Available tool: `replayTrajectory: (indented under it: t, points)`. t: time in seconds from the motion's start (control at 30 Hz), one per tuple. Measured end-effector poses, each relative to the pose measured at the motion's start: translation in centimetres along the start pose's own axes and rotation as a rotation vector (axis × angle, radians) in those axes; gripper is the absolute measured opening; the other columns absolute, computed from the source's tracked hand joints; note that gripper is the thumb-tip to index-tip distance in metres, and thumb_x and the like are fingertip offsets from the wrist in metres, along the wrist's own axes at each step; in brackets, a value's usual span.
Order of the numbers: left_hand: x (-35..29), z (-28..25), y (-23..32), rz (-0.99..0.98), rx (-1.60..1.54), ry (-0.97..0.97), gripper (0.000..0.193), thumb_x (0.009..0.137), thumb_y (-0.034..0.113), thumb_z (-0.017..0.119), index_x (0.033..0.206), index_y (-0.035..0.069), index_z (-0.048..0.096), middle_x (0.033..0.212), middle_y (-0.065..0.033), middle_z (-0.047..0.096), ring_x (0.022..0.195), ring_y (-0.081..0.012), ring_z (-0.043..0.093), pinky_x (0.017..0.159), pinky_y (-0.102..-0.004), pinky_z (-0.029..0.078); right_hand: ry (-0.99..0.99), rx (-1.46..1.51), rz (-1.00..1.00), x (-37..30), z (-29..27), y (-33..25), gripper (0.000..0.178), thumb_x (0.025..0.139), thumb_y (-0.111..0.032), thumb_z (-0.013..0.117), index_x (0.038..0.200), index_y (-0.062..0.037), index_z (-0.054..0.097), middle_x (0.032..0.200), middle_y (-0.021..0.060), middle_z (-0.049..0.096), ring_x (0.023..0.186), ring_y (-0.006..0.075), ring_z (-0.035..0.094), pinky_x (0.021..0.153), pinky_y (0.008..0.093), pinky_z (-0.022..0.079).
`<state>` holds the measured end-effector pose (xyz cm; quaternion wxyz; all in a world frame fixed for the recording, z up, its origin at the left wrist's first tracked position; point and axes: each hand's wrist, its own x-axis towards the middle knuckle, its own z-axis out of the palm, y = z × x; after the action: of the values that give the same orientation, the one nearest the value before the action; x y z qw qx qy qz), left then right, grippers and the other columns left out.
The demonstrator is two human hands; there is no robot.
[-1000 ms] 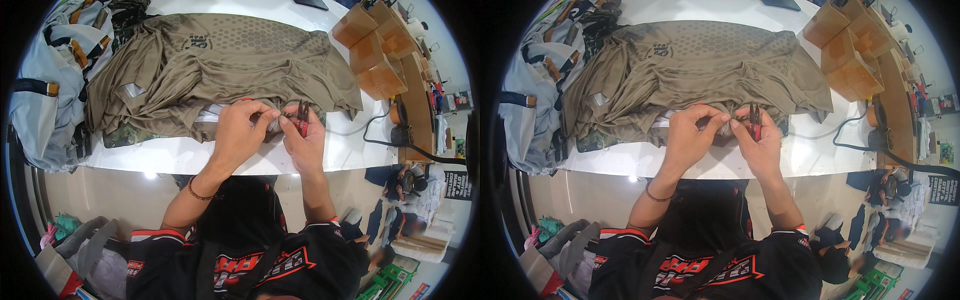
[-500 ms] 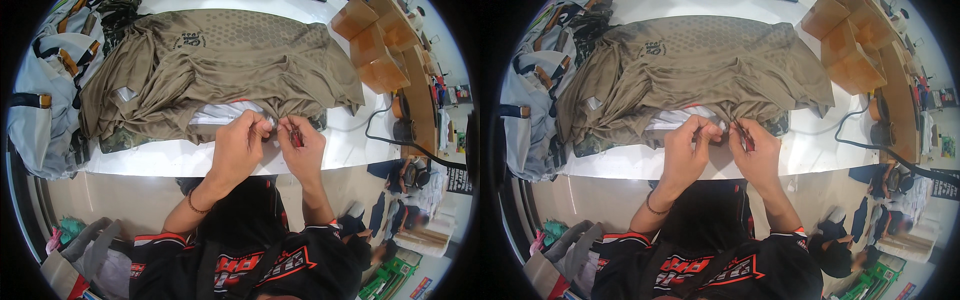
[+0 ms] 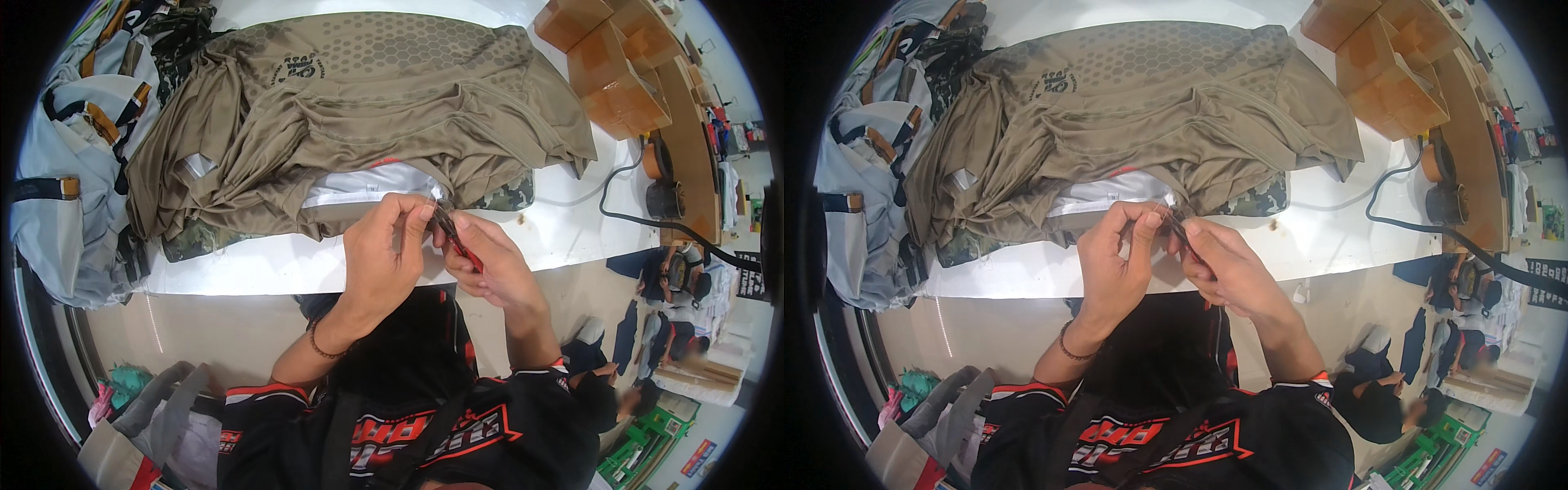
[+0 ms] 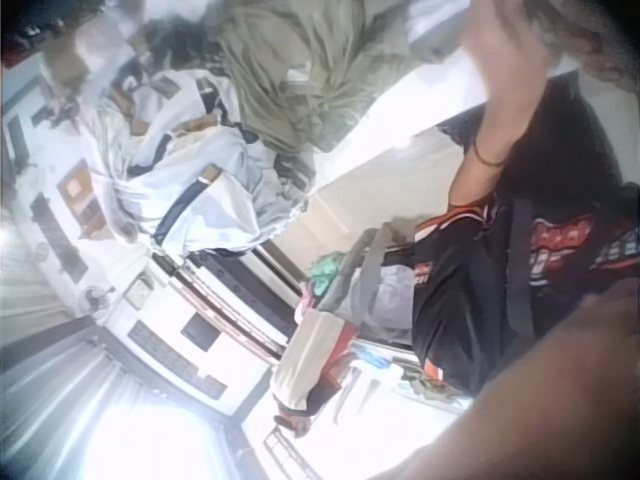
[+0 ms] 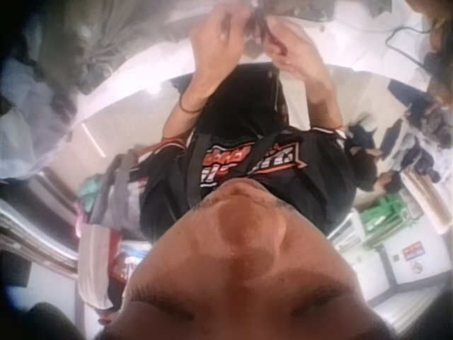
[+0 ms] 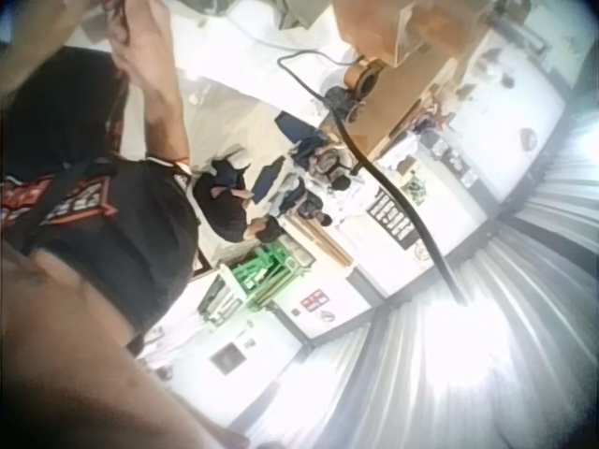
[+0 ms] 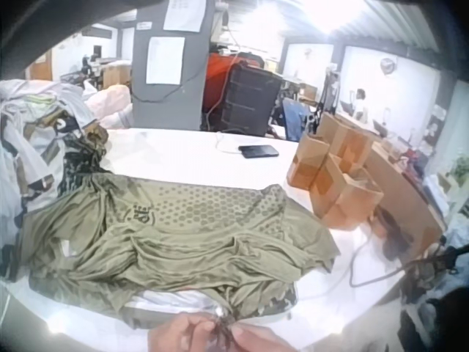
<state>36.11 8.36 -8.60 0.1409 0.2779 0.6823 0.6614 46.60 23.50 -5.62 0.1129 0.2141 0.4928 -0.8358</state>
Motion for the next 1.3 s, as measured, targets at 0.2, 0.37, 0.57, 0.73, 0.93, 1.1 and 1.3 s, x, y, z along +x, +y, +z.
replayTrajectory:
  t: [0.2,0.37,0.57,0.73,0.93,1.1,1.3]
  points:
    - [0.1,-0.1,0.3,0.033,0.022,0.022,0.018,0.107,0.013,0.065,0.105,-0.005,0.069,0.095,-0.0093,0.077,0.085,-0.0100,0.069,0.077,-0.0263,0.055,0.047,-0.053,-0.029,0.7,0.4,0.4,0.042,0.115,-0.047,0.043,0.105,-0.0083,0.055,0.071,-0.0060,0.037,0.051,0.0012,0.028,0.043,0.0202,0.024]
    - [-0.3,-0.6,0.0,0.003,-0.020,0.006,0.015,0.104,0.010,0.067,0.101,-0.004,0.070,0.095,-0.0097,0.078,0.084,-0.0120,0.070,0.077,-0.0286,0.055,0.080,0.011,-0.051,0.4,0.6,0.4,0.040,0.115,-0.046,0.043,0.106,-0.0083,0.055,0.072,-0.0059,0.039,0.053,0.0019,0.030,0.044,0.0196,0.024]
    - [-1.0,-9.9,5.7,0.094,0.249,-0.603,0.007,0.092,0.005,0.073,0.096,0.001,0.069,0.086,-0.0125,0.072,0.076,-0.0326,0.071,0.070,-0.0387,0.056,0.354,-0.237,-0.492,1.0,0.3,0.9,0.020,0.109,-0.026,0.061,0.109,-0.0063,0.057,0.076,-0.0054,0.048,0.059,0.0007,0.037,0.050,0.0198,0.029]
    - [-2.3,-14.9,7.0,-0.004,0.384,-0.822,0.032,0.087,0.005,0.076,0.117,0.007,0.069,0.088,-0.0070,0.072,0.082,-0.0315,0.071,0.074,-0.0409,0.056,0.562,-0.626,-0.638,2.9,0.6,-0.5,0.021,0.094,-0.012,0.080,0.107,-0.0029,0.066,0.068,-0.0073,0.050,0.061,0.0004,0.042,0.054,0.0213,0.031]
    - [1.7,-12.2,4.2,0.182,0.643,0.125,0.022,0.079,0.005,0.084,0.099,0.002,0.076,0.090,-0.0069,0.073,0.078,-0.0186,0.065,0.073,-0.0310,0.052,0.548,-1.050,-0.716,4.9,0.9,-2.9,0.026,0.087,-0.018,0.082,0.102,0.0012,0.073,0.065,0.0031,0.053,0.058,0.0089,0.044,0.057,0.0285,0.039]
    - [2.7,-12.0,1.6,0.011,0.837,0.135,0.017,0.083,0.008,0.082,0.096,-0.001,0.078,0.082,-0.0091,0.071,0.071,-0.0144,0.064,0.065,-0.0287,0.050,0.514,-0.931,-0.564,5.7,-0.4,-4.1,0.017,0.095,-0.017,0.075,0.095,-0.0002,0.073,0.065,0.0004,0.055,0.058,0.0095,0.045,0.057,0.0289,0.039]
    - [3.3,-12.5,1.1,-0.029,0.657,0.257,0.017,0.091,0.012,0.077,0.088,-0.004,0.076,0.069,-0.0141,0.071,0.058,-0.0207,0.068,0.059,-0.0334,0.051,0.244,-0.234,-0.312,6.1,-2.5,-5.5,0.019,0.107,-0.024,0.064,0.093,-0.0112,0.063,0.061,-0.0083,0.045,0.044,0.0009,0.031,0.040,0.0246,0.021]
